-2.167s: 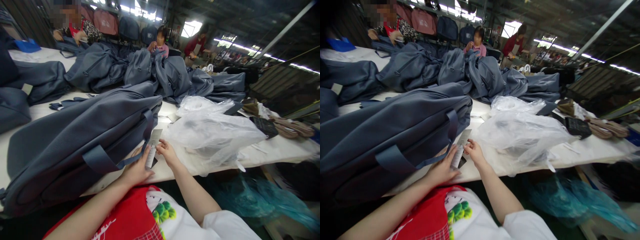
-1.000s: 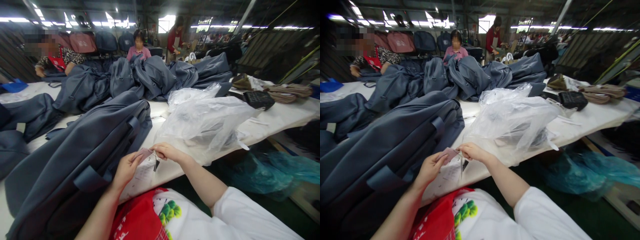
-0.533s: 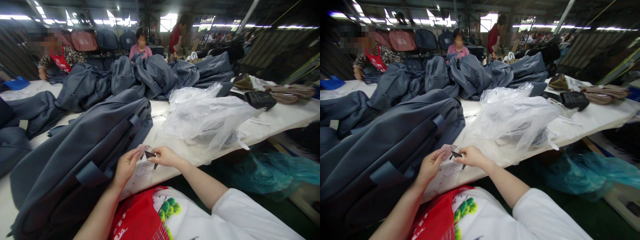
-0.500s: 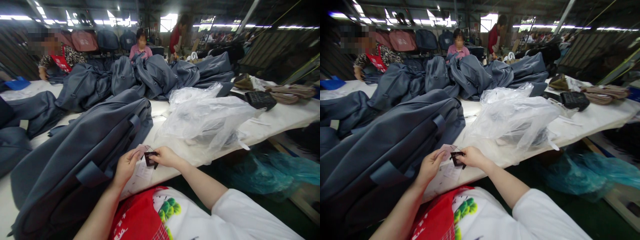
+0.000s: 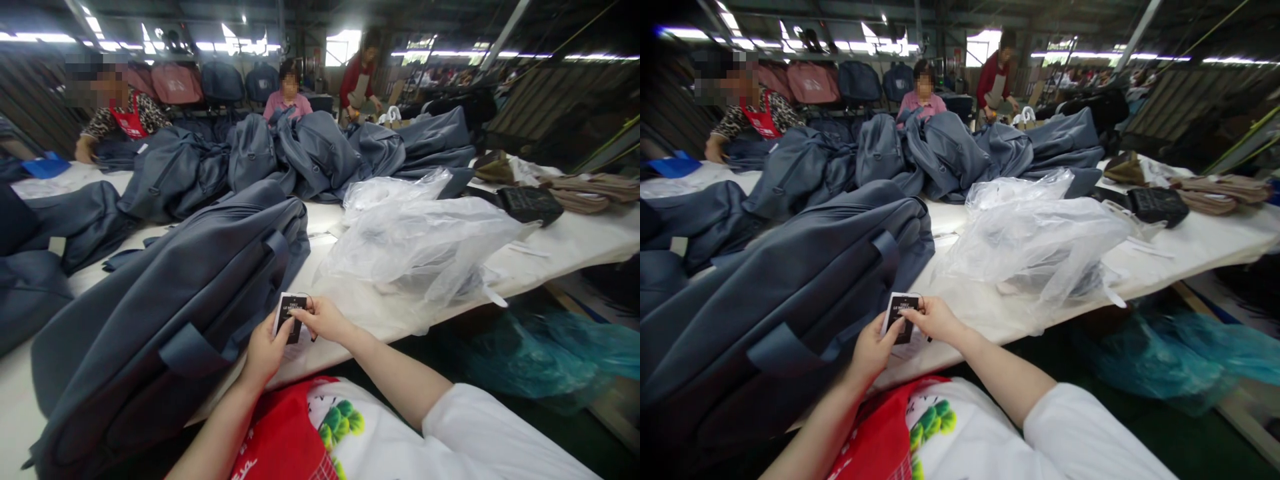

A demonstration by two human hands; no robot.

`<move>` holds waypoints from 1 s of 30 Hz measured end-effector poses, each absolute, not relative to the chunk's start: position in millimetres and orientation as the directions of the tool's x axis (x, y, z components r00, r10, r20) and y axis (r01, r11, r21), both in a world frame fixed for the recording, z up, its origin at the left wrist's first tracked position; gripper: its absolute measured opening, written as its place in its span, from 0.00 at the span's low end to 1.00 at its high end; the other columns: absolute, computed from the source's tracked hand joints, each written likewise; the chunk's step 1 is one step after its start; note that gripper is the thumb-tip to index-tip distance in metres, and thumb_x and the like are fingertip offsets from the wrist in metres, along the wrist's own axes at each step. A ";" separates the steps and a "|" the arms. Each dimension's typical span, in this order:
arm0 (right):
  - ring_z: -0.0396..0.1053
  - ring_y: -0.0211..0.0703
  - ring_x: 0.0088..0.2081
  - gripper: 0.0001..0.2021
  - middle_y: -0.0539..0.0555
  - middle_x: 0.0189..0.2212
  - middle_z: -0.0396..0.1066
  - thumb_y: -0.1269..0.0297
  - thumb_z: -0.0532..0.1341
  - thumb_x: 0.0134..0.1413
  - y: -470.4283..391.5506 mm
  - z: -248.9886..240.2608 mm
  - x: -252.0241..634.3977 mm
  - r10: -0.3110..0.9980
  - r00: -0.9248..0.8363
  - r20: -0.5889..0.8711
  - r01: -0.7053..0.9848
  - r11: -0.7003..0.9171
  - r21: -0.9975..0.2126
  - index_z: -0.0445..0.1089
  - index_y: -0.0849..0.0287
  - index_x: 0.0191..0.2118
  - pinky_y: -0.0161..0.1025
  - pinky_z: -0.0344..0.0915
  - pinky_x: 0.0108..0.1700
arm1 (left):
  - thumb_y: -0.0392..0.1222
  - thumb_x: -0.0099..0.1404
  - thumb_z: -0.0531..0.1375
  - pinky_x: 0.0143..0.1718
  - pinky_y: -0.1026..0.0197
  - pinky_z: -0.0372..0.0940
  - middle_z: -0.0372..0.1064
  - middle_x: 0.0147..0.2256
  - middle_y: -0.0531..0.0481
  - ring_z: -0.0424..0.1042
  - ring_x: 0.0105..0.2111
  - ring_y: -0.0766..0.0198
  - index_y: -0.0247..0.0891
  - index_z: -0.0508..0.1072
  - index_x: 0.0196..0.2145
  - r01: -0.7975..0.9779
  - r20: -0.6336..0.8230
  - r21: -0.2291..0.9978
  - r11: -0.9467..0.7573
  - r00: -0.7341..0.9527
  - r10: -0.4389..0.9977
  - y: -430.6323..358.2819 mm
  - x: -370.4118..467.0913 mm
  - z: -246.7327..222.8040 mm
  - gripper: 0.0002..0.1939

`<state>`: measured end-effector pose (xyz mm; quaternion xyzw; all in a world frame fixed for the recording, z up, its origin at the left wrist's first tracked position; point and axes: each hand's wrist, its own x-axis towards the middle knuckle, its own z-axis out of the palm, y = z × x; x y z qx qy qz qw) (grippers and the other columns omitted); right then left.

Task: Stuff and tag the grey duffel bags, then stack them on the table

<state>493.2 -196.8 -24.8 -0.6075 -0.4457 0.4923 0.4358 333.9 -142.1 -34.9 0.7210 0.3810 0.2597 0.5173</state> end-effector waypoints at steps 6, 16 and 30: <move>0.48 0.28 0.15 0.16 0.42 0.11 0.52 0.53 0.60 0.53 -201.4 -13.5 525.9 0.981 0.120 -0.149 0.209 -0.172 -0.963 0.70 0.62 0.26 0.30 0.44 0.18 | 0.54 0.65 0.54 0.48 0.56 0.66 0.74 0.47 0.42 0.73 0.45 0.54 0.33 0.72 0.50 0.225 -0.070 0.972 -0.075 0.574 0.816 -142.6 308.8 -43.3 0.24; 0.53 0.32 0.21 0.19 0.44 0.18 0.54 0.49 0.58 0.55 -195.3 -25.3 491.0 0.992 0.122 -0.003 0.228 -0.031 -0.973 0.57 0.58 0.23 0.32 0.51 0.25 | 0.51 0.65 0.54 0.41 0.56 0.69 0.76 0.41 0.43 0.74 0.41 0.54 0.33 0.72 0.48 0.251 -0.263 0.961 0.120 0.683 0.682 -159.9 298.8 -42.9 0.22; 0.60 0.38 0.26 0.13 0.50 0.23 0.66 0.57 0.56 0.59 -203.9 -21.6 428.7 0.970 -0.244 -0.022 0.355 0.068 -0.933 0.71 0.60 0.32 0.34 0.57 0.30 | 0.47 0.65 0.53 0.38 0.56 0.67 0.77 0.35 0.39 0.76 0.36 0.51 0.37 0.77 0.38 0.666 0.076 0.675 -0.318 0.366 0.927 -169.7 267.2 3.1 0.16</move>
